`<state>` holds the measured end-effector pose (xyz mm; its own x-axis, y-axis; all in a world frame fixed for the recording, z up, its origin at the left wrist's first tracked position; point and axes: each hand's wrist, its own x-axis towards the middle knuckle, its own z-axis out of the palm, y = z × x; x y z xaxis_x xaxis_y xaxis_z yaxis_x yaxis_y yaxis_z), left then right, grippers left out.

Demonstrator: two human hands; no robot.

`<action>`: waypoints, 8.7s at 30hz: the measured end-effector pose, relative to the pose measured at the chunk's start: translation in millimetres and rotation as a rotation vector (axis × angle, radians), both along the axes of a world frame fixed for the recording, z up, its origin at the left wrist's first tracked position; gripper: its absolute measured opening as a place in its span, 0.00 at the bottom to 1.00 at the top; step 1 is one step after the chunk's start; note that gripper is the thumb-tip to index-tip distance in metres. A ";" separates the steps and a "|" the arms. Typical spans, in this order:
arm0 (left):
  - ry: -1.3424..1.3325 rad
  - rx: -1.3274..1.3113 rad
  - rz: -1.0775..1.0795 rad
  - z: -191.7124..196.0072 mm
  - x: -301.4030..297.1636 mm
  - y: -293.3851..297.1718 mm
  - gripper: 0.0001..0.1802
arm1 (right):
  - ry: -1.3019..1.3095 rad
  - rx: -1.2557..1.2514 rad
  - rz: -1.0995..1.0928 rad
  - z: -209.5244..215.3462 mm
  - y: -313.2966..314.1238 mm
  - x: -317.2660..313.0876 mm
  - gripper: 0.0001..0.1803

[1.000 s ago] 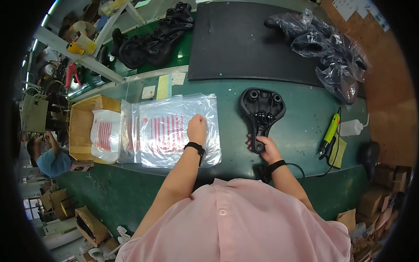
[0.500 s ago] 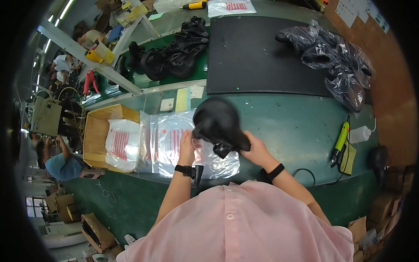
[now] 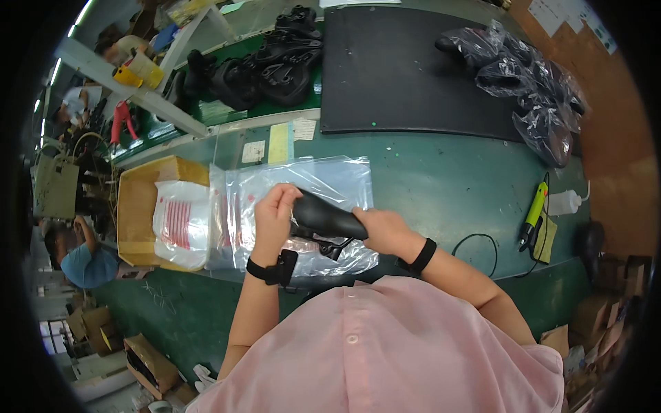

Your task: The person picks up black bicycle seats from a table and places them into clear plastic bags. They use a green handheld heat gun to apply heat to the seats, likely to remove burrs or smooth edges, before bagging them. The person repeats this process for multiple seats, placing the finished items into a cardboard box.

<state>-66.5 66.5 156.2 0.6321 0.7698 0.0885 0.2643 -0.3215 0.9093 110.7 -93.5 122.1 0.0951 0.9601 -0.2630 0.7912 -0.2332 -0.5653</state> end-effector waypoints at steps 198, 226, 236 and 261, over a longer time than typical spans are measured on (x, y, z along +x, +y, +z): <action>-0.149 -0.778 0.301 -74.9 -69.2 0.2 0.12 | 0.826 0.471 -0.801 -63.7 -3.7 23.9 0.28; -0.150 0.219 -0.731 -31.7 31.1 -62.9 0.10 | 1.310 0.093 -0.735 -60.5 -12.7 12.2 0.20; 0.065 0.216 -0.220 -41.5 39.9 -3.9 0.23 | 1.576 0.248 -1.020 -42.3 6.3 38.4 0.22; 0.343 0.133 -0.217 -119.5 -36.6 7.2 0.26 | 1.186 0.996 -1.106 -66.0 183.3 347.5 0.08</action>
<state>-103.0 73.7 36.8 0.7881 0.6120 -0.0653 0.4575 -0.5116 0.7273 458.3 89.8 56.1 0.8976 0.4262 -0.1124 -0.3044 0.4147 -0.8575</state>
